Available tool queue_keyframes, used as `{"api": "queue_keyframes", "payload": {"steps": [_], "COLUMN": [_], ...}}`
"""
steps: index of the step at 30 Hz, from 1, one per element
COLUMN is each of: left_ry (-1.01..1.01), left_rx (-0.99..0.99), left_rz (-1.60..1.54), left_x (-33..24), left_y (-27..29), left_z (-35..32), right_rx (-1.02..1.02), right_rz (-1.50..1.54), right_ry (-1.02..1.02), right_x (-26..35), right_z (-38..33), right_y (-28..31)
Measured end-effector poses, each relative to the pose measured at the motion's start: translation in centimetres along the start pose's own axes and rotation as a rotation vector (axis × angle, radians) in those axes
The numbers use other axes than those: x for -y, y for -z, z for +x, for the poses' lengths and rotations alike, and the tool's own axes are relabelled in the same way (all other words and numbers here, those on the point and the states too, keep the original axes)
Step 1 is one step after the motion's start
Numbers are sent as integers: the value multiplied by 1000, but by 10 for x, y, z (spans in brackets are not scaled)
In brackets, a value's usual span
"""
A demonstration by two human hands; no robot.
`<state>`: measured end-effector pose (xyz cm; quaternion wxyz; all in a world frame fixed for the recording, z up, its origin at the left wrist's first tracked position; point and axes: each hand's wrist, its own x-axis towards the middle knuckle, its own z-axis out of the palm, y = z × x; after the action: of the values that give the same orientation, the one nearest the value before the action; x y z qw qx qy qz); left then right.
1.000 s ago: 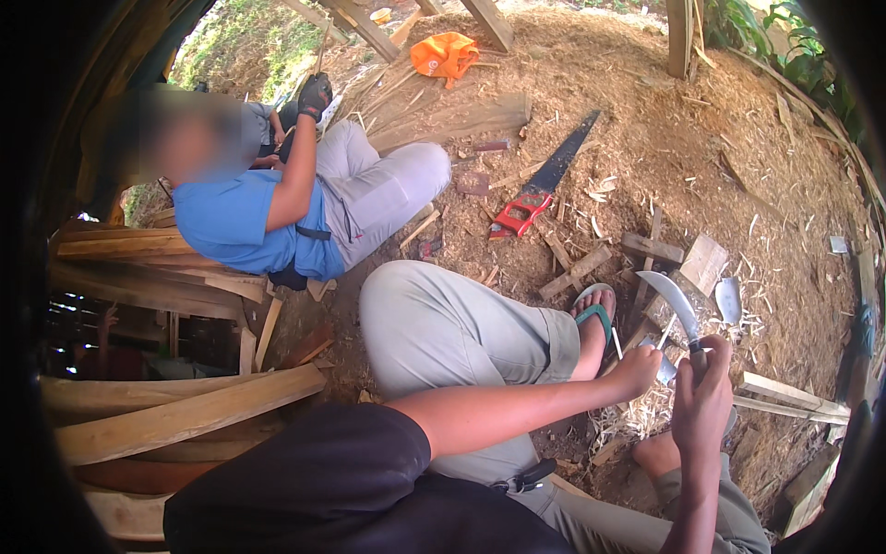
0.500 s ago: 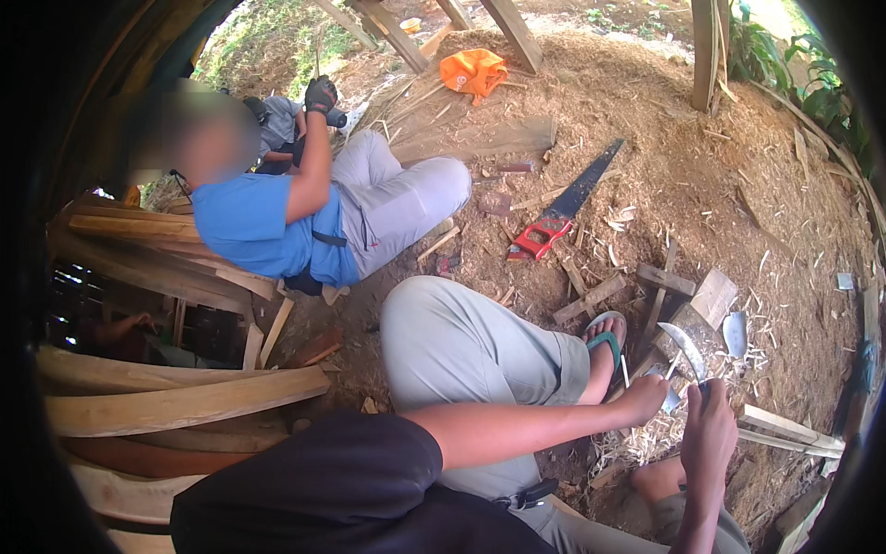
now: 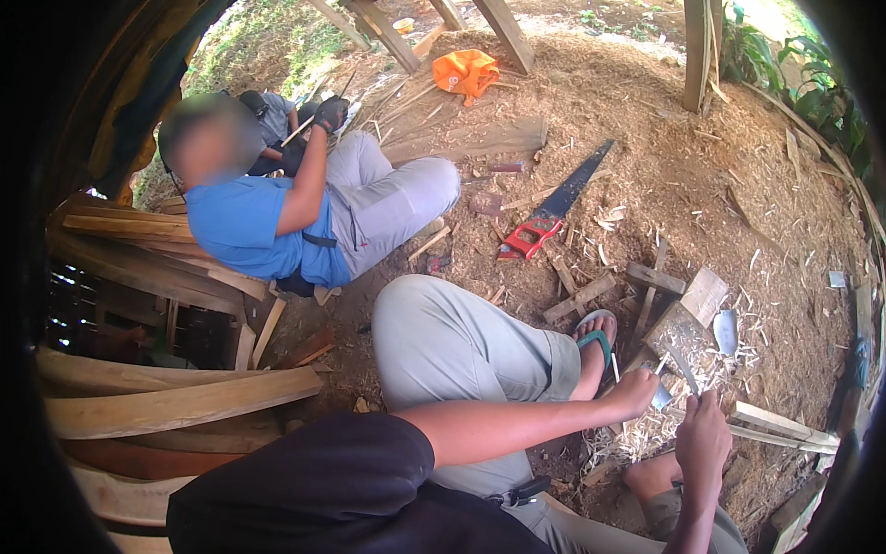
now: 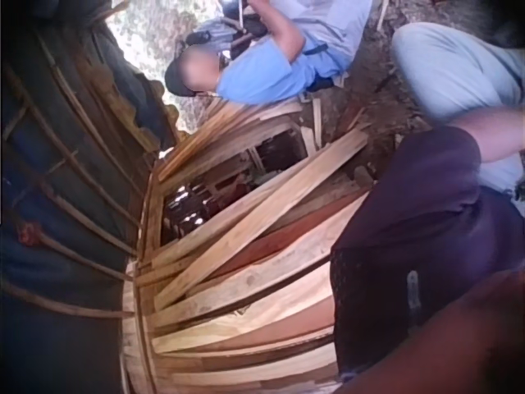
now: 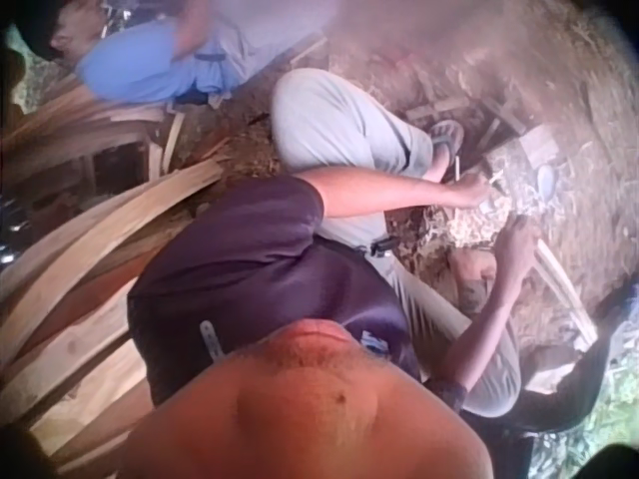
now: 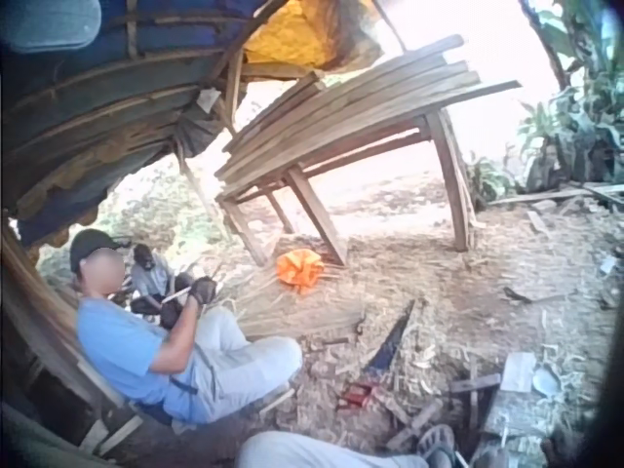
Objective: The person sits on the ground and uses a curved blade to shave thin strips from a small piece of wood. They repeatedly scrape the blade along the wood to produce fine shavings, occasionally pausing to inspect the result.
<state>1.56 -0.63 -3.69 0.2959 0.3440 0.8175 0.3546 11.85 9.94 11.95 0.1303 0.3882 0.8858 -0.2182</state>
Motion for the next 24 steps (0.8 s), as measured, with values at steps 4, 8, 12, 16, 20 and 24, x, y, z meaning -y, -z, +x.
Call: {"api": "queue_keyframes", "payload": {"steps": [4, 8, 12, 16, 20, 24], "left_ry": [-121, 117, -42, 176, 470, 493], "left_rx": [-57, -40, 68, 127, 193, 235], "left_rz": [99, -221, 77, -268, -594, -659], "left_x": [8, -1, 6, 2, -33, -35], "left_y": [-4, 4, 1, 14, 34, 34], "left_z": [-2, 0, 8, -1, -8, -6], "right_rx": [71, 54, 44, 64, 85, 101], "right_rz": [-27, 2, -269, -178, -16, -95], "right_ry": [-13, -20, 312, 231, 22, 141], "right_x": [2, -3, -30, -22, -15, -25], "right_z": [-5, -3, 5, 2, -4, -4], "right_y": [-5, -11, -25, -24, -16, -35]}}
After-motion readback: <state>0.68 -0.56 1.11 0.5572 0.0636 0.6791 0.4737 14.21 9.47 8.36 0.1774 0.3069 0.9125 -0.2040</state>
